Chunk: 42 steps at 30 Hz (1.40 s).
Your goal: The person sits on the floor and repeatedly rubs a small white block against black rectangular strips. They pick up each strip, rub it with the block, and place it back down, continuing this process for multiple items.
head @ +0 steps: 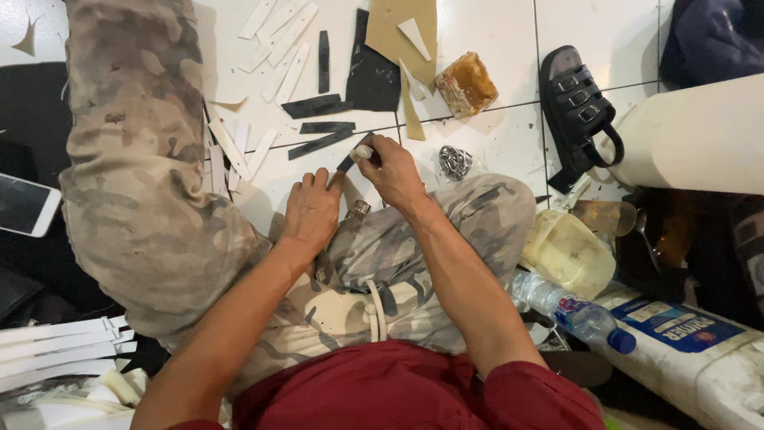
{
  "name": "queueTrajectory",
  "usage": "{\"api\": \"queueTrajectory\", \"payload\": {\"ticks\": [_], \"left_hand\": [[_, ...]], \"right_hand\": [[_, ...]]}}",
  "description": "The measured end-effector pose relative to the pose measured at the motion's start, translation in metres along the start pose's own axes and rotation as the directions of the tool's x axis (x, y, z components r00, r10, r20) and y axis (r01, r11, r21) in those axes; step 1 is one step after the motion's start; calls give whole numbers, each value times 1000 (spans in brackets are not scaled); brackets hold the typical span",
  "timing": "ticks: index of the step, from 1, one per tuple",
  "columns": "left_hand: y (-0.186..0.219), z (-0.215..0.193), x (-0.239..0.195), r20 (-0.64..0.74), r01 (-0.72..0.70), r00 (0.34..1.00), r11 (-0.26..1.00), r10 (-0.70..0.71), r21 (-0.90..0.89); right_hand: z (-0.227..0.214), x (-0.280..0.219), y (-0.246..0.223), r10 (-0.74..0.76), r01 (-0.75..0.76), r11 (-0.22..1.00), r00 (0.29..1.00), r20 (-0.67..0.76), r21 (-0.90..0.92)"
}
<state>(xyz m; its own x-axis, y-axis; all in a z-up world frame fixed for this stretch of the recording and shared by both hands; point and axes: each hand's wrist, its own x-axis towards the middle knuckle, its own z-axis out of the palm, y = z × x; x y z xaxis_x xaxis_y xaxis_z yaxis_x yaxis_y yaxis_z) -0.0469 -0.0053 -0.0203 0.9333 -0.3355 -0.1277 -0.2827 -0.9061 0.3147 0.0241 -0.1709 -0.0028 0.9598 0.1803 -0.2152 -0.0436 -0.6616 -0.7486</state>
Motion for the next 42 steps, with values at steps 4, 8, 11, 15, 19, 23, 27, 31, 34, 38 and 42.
{"api": "queueTrajectory", "payload": {"ticks": [4, 8, 11, 15, 19, 23, 27, 31, 34, 38, 42], "left_hand": [[2, 0, -3, 53, 8, 999, 1000, -10, 27], [5, -7, -5, 23, 1, 1000, 1000, -2, 26], [5, -8, -4, 42, -4, 999, 1000, 3, 25], [6, -10, -5, 113, 9, 993, 998, -16, 67], [2, 5, -7, 103, 12, 995, 1000, -14, 17], [2, -5, -5, 104, 7, 995, 1000, -9, 27], [0, 9, -6, 136, 6, 991, 1000, -8, 15], [2, -1, -5, 160, 10, 987, 999, -15, 30], [6, -24, -5, 142, 23, 990, 999, -26, 22], [6, -20, -4, 133, 21, 991, 1000, -24, 22], [7, -22, -6, 107, 20, 994, 1000, -18, -10]], "right_hand": [[8, 4, 10, -96, 101, 986, 994, 44, -133], [2, 11, 16, -62, 67, 964, 998, 30, -257], [0, 8, 10, -54, 55, 959, 998, 12, -277], [8, -11, -18, -86, 108, 977, 989, 121, -187], [15, 0, 8, -88, 115, 953, 990, 107, -279], [4, 13, 15, -68, 64, 926, 998, 2, -372], [24, -10, 2, -188, 217, 928, 975, 122, -304], [18, 2, 8, -101, 126, 936, 991, 91, -328], [4, 22, 23, -36, 29, 913, 999, -11, -407], [0, 22, 26, 1, -29, 931, 997, -76, -364], [8, 17, 18, -22, 10, 927, 999, -28, -376]]}}
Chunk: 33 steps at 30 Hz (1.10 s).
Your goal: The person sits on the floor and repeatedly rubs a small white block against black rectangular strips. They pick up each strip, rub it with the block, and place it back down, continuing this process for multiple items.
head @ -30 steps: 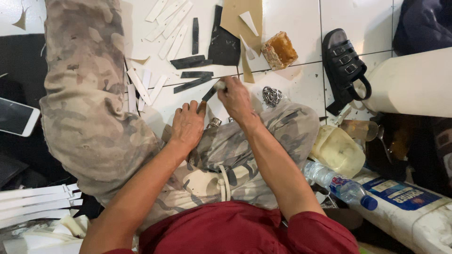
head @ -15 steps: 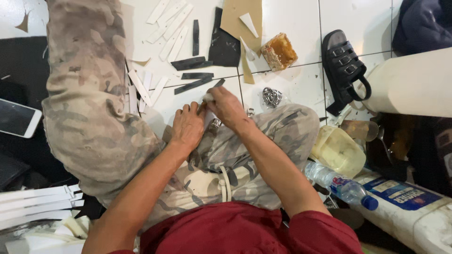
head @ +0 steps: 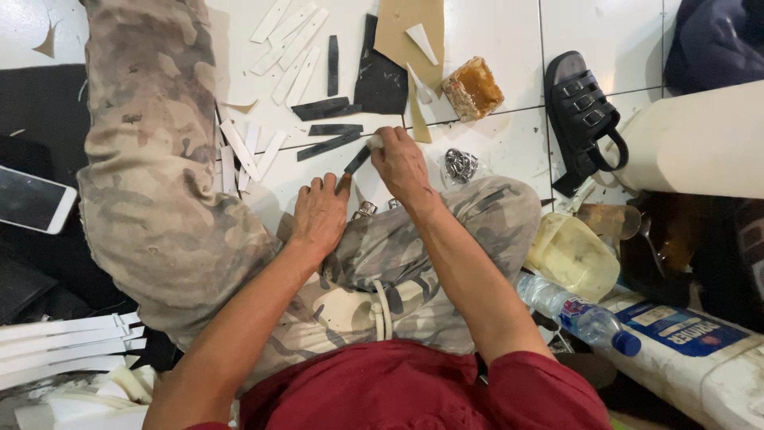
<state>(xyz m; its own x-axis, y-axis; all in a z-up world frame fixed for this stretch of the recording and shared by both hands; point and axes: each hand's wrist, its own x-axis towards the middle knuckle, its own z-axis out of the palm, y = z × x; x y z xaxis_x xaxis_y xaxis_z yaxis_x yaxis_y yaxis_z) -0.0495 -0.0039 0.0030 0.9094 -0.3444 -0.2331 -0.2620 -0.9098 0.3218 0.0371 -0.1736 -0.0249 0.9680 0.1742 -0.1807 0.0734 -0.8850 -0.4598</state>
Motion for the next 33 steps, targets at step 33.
{"api": "queueTrajectory", "payload": {"ticks": [33], "left_hand": [[-12, 0, 4, -48, 36, 998, 983, -46, -181]], "right_hand": [[14, -22, -17, -245, 246, 969, 968, -58, 14]]}}
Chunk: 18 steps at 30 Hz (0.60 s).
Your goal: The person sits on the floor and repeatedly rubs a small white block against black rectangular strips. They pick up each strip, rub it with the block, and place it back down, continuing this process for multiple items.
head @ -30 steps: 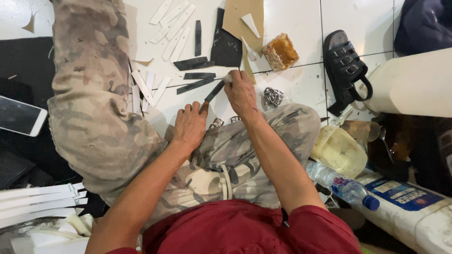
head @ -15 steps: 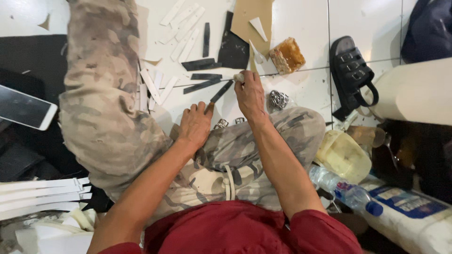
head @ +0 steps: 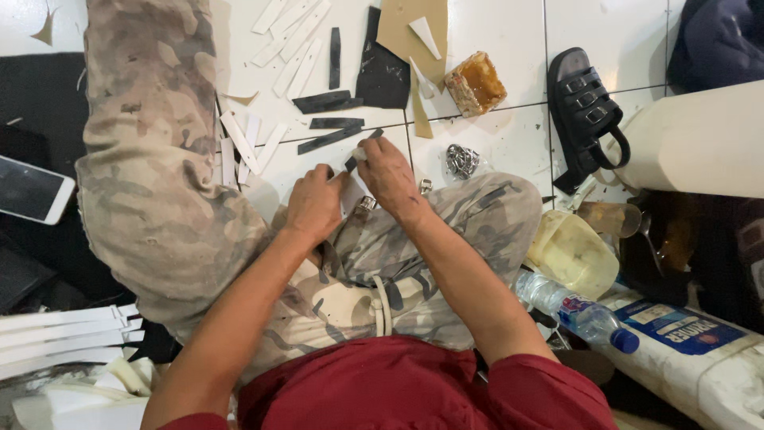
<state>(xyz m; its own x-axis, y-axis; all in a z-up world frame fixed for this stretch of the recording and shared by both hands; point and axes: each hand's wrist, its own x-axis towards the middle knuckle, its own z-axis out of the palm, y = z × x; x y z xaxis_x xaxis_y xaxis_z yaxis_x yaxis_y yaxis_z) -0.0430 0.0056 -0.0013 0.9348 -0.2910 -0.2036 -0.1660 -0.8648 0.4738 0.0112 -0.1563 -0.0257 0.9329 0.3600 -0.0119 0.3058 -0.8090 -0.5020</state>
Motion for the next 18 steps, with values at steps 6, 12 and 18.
{"api": "queueTrajectory", "payload": {"ticks": [6, 12, 18], "left_hand": [[-14, -10, 15, 1, 120, 992, 929, -128, -351], [-8, -17, 30, 69, 122, 992, 946, -106, -300], [-4, -24, 28, 164, 104, 983, 986, -83, -127]], "right_hand": [[29, -8, 9, -174, 173, 975, 985, 4, -137], [25, -14, 2, -203, 202, 974, 979, -5, -99], [-27, -20, -29, -8, -18, 986, 988, 156, 166]]}}
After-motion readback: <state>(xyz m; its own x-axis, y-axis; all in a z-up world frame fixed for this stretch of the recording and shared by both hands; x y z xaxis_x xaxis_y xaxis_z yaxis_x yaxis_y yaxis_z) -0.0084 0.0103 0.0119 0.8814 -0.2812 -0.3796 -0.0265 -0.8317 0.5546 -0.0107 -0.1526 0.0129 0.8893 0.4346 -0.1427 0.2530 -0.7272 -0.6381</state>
